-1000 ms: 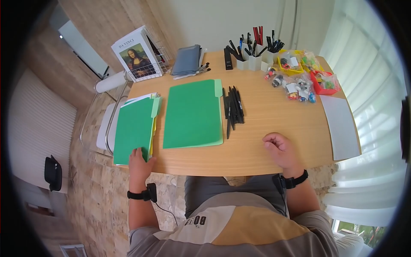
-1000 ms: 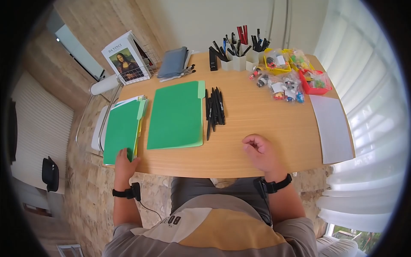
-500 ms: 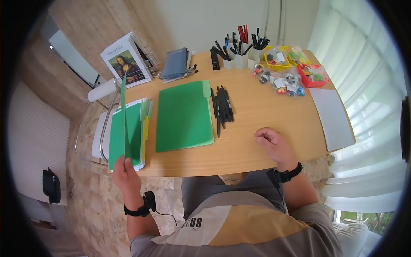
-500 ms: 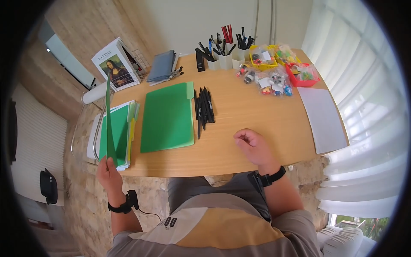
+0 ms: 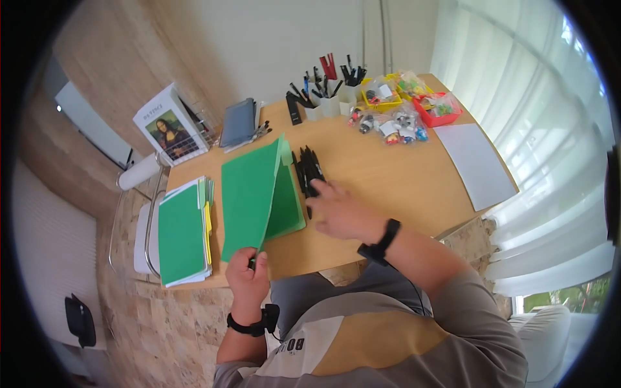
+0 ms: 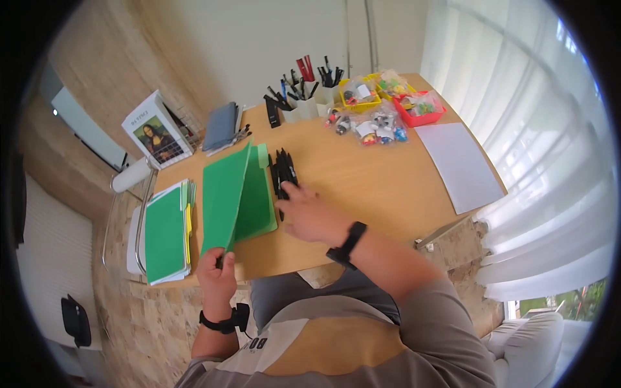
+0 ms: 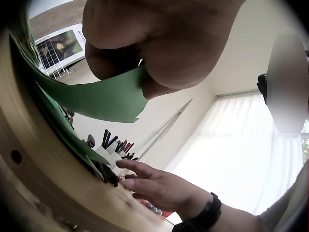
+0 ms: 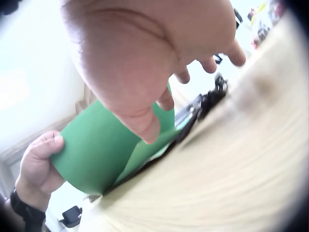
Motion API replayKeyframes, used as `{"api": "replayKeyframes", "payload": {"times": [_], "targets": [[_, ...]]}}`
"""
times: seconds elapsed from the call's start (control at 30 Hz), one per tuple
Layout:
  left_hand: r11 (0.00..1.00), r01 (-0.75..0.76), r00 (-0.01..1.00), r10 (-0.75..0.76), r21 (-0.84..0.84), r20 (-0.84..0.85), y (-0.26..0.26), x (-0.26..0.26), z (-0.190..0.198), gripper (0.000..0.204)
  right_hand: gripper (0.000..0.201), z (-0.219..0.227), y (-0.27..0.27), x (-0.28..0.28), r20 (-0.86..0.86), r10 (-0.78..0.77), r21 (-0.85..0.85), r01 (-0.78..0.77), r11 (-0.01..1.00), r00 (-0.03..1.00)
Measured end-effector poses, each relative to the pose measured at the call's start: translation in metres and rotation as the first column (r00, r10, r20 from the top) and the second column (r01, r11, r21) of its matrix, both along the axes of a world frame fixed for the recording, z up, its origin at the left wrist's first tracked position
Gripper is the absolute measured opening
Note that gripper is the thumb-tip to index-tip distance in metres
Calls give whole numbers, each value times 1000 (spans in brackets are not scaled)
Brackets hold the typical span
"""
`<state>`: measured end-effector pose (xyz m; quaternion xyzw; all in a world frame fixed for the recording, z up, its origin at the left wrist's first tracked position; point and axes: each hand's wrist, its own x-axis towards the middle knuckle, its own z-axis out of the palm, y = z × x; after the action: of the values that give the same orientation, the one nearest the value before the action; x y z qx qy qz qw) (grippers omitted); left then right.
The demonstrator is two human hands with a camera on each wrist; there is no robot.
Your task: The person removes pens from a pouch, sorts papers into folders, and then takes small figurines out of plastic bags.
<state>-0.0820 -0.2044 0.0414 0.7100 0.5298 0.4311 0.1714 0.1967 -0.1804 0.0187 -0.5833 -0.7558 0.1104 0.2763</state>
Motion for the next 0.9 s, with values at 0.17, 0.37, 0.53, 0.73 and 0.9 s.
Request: {"api": "replayKeyframes", "payload": {"times": [0.17, 0.37, 0.53, 0.73, 0.9], "targets": [[972, 225, 973, -220, 69, -64, -3, 10, -5, 13, 43, -3, 36, -14, 311, 228, -173, -181, 968, 923], [966, 253, 967, -254, 45, 17, -11, 5, -16, 17, 30, 8, 56, 1, 244, 128, -70, -115, 991, 961], [947, 322, 947, -322, 20, 12, 9, 28, -19, 19, 31, -3, 66, -11, -885, -96, -243, -277, 930, 455], [879, 477, 879, -477, -8, -18, 33, 73, -25, 19, 29, -18, 60, -3, -880, -180, -372, -403, 836, 439], [838, 539, 839, -527, 86, -133, 38, 81, -22, 48, 36, -48, 83, 5, -915, -21, -189, -381, 905, 404]]}}
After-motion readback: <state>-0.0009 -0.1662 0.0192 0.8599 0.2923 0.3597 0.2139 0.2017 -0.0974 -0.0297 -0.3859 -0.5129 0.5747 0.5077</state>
